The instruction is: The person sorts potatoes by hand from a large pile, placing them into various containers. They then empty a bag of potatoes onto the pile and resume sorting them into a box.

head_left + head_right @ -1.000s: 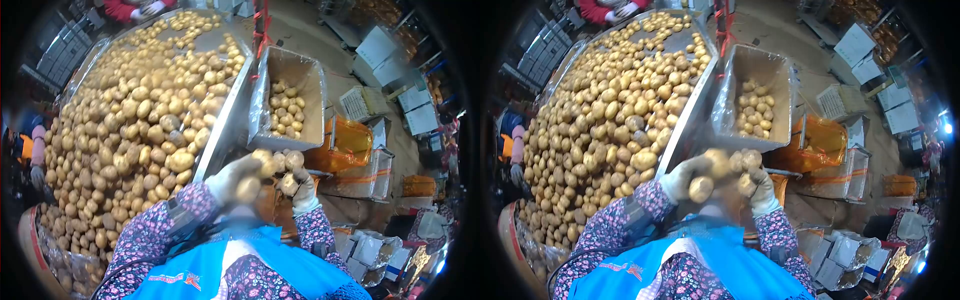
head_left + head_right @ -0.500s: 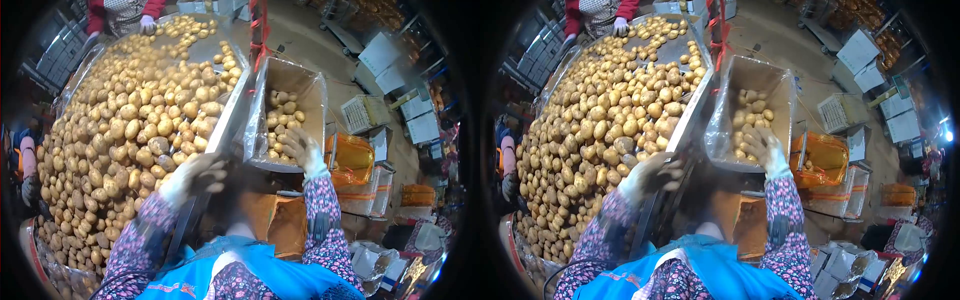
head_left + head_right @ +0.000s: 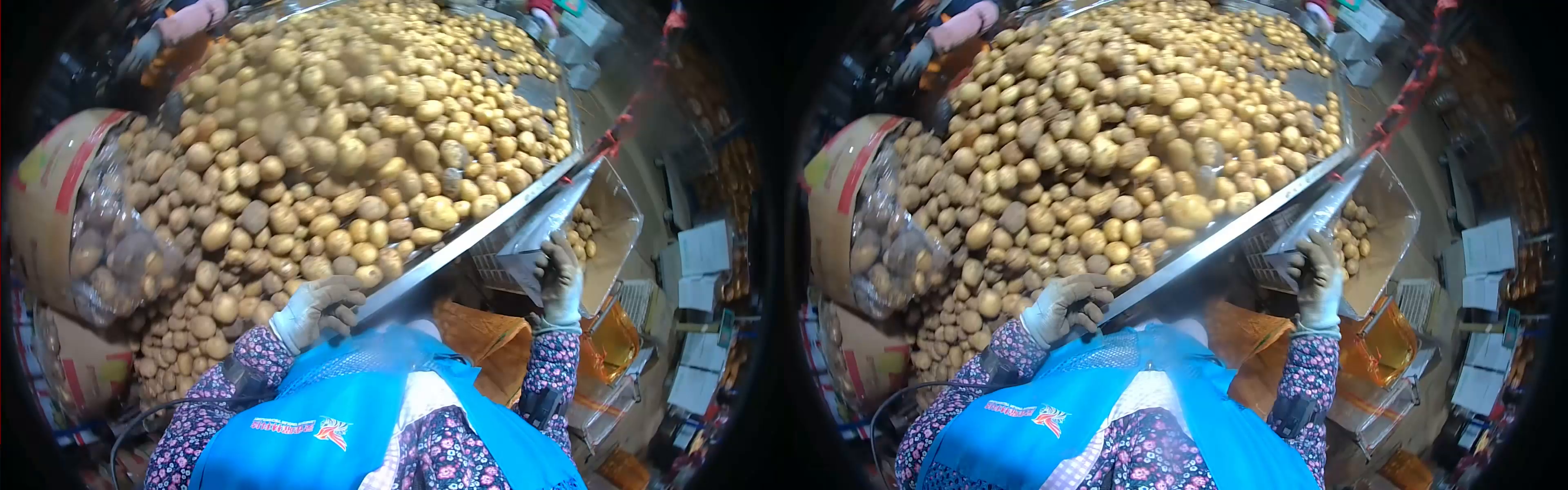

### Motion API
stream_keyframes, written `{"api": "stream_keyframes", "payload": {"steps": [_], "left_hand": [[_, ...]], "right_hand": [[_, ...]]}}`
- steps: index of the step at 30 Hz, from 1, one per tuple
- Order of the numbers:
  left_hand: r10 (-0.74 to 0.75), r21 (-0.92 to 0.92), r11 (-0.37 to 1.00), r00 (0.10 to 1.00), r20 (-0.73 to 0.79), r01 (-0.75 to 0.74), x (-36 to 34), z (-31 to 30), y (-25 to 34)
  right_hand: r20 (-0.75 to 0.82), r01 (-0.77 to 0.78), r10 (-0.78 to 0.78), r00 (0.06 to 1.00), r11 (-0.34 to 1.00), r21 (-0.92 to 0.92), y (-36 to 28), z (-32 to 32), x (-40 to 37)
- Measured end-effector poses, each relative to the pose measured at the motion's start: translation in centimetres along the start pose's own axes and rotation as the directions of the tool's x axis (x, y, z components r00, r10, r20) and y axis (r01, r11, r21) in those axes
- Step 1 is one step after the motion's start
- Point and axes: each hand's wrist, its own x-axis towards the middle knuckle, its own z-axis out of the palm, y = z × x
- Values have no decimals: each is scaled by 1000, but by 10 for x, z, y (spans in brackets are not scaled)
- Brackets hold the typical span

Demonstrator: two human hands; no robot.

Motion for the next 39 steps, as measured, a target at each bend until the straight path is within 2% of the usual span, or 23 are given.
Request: {"api": "stream_keyframes", "payload": {"steps": [5,7,9,11,13,14,15,19,21,23,24,25,27,28,29,31,32,33,34,35,36,37,39], "left_hand": [[23,29,999,992,-123,-20,-38,-33,-28],[55,12,998,988,-142,-54,-45,-40,-30],[90,-16,995,977,-193,-95,-51,-45,-30],[104,-33,993,971,-216,-113,-48,-55,-33],[161,-6,986,969,-185,-165,-44,-59,-33],[162,-46,984,973,-164,-172,-39,-64,-36],[162,-42,984,974,-161,-170,-37,-64,-30],[106,-1,994,994,-28,-106,-19,-68,-10],[162,-322,939,982,97,-123,-8,-65,3],[369,-634,766,878,305,-102,13,-62,9],[303,-685,727,873,382,48,22,-65,11],[247,-719,667,854,458,193,29,-68,13],[114,-574,815,952,285,74,31,-60,22],[37,-558,828,988,151,54,23,-41,32],[33,-571,819,990,134,50,26,-41,29],[130,-266,961,977,169,-82,28,-44,21],[119,-269,960,981,153,-74,28,-48,18],[204,-67,978,962,180,-195,31,-55,18],[283,134,938,931,230,-318,34,-63,20],[343,319,844,892,296,-431,36,-67,21],[303,-5,951,930,209,-309,32,-64,22],[303,-10,952,931,205,-307,30,-62,27],[120,-25,992,993,-15,-120,28,-56,40]], "right_hand": [[352,3,134,926,931,-364,4,143,-18],[496,276,-13,868,843,-461,37,171,9],[520,483,-148,841,640,-598,36,214,13],[643,703,-285,711,308,-641,59,243,44],[753,776,-259,605,-23,-631,60,276,40],[821,812,-338,460,-214,-543,78,285,50],[822,764,-283,494,-311,-566,80,300,48],[821,758,-294,490,-322,-567,79,310,58],[716,738,-180,675,186,-649,75,303,46],[870,625,198,451,626,-466,48,294,25],[877,619,279,390,625,-475,33,293,22],[896,788,125,426,435,-435,32,290,38],[611,513,70,789,473,-716,-5,304,75],[629,664,-219,746,182,-725,-6,302,107],[631,678,-416,654,-46,-734,7,299,149],[680,614,-248,690,-297,-731,14,304,189],[660,589,-186,728,-321,-741,15,310,188],[633,563,-131,763,-349,-750,13,317,187],[582,553,-155,798,-195,-810,12,317,194],[471,495,-155,869,296,-817,9,311,197],[430,389,-158,889,755,-528,3,301,195],[395,178,-135,909,981,-75,-3,290,192],[527,155,-126,841,988,-11,-7,268,176]]}}
